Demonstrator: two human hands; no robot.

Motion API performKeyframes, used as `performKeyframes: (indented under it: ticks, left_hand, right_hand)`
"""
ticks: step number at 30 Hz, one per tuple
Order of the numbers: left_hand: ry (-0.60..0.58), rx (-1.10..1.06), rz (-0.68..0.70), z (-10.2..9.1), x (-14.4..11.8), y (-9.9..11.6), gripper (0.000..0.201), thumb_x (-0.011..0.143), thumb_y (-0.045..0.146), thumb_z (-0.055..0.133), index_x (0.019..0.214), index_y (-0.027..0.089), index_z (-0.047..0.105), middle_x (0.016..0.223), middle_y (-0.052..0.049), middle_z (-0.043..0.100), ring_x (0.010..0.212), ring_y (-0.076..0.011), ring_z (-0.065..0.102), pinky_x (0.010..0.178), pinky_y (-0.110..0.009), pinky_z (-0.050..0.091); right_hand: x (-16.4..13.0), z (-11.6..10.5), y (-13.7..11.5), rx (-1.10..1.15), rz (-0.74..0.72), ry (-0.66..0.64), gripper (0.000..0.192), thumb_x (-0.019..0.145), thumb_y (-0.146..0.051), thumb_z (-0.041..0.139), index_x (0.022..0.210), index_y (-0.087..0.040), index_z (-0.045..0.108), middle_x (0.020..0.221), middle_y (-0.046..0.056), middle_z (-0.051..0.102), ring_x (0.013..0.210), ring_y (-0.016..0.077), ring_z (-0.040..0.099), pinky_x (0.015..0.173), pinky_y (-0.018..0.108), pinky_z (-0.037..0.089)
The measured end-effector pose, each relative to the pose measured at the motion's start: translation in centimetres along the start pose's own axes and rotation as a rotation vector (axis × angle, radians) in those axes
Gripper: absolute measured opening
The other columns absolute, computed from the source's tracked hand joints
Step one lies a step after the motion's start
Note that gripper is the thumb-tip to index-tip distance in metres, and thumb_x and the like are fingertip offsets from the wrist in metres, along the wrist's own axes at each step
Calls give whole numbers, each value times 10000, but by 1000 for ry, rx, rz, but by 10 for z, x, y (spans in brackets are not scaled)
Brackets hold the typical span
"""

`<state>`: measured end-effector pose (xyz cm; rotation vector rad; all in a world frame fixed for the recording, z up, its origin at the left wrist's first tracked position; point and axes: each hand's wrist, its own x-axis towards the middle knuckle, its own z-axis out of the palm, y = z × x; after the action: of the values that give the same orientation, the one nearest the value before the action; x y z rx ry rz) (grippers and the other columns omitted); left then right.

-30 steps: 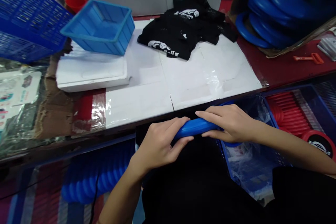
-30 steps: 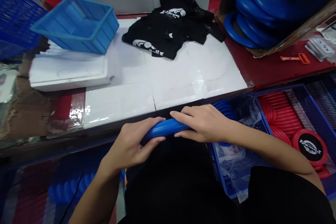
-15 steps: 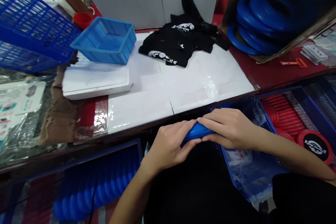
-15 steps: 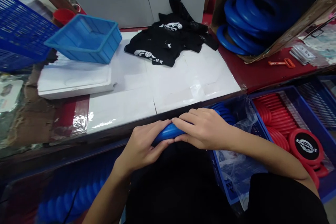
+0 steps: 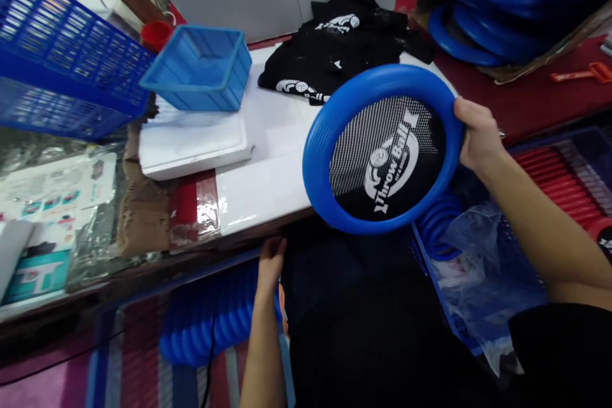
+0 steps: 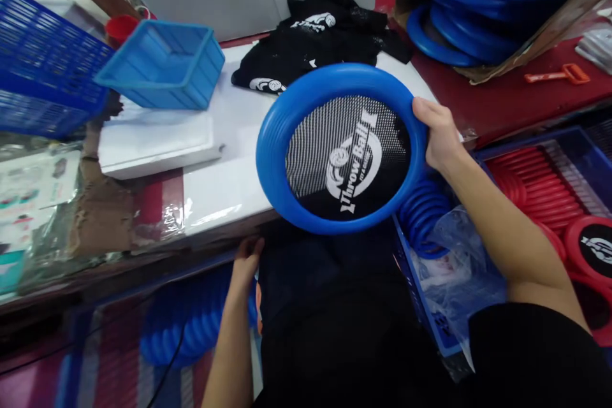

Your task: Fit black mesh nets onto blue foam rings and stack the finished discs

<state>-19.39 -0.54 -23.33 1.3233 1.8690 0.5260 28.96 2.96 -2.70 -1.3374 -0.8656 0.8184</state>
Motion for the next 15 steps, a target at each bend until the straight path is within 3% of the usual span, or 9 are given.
performKeyframes:
  ticks: [2,5,7,10,15]
  left_hand:
    - [80,35,3,22,7,3,372,945,466,567,1145,172,676,1201,-167,718,1245,-345,665,1113,-499,539]
    - [126,116,28,37,9,14,533,963,388,591,1415,107,596,1504,-242,568,1479,-387,497,1244,-520,417]
    - [85,216,72,38,7,20,576,999,381,564,1489,78,563,1553,-275,526,1484,-428,493,1233,-555,419]
    - [9,338,119,40,11,29,548,1030,390,537,1479,83,604,1506,-276,593,1426,-458,554,1201,-604,434]
    - [7,346,149,60,33,44,540,1025,271,476,1493,26,585,1599,-258,528,1574,-418,382,1301,-621,267]
  right_hand:
    - [10,8,14,145,90,-10,422,826,-502,751,1086,-170,759,1111,89,792,1021,249,726,990,437,569]
    - [14,14,23,211,175,-13,429,926,-488,647,1203,-170,723,1171,94,788,1045,225,724,994,419,571]
    - [13,14,24,202,200,-29,452,971,-506,583,1248,-169,701,1174,96,789,1047,217,724,989,413,573]
    - [11,16,21,204,231,-53,462,1025,-496,511,1279,-151,684,1192,106,785,1030,204,731,1002,415,567]
    - [12,21,20,220,308,-69,480,1091,-474,416,1313,-137,676,1211,92,783,1021,177,725,1006,411,569]
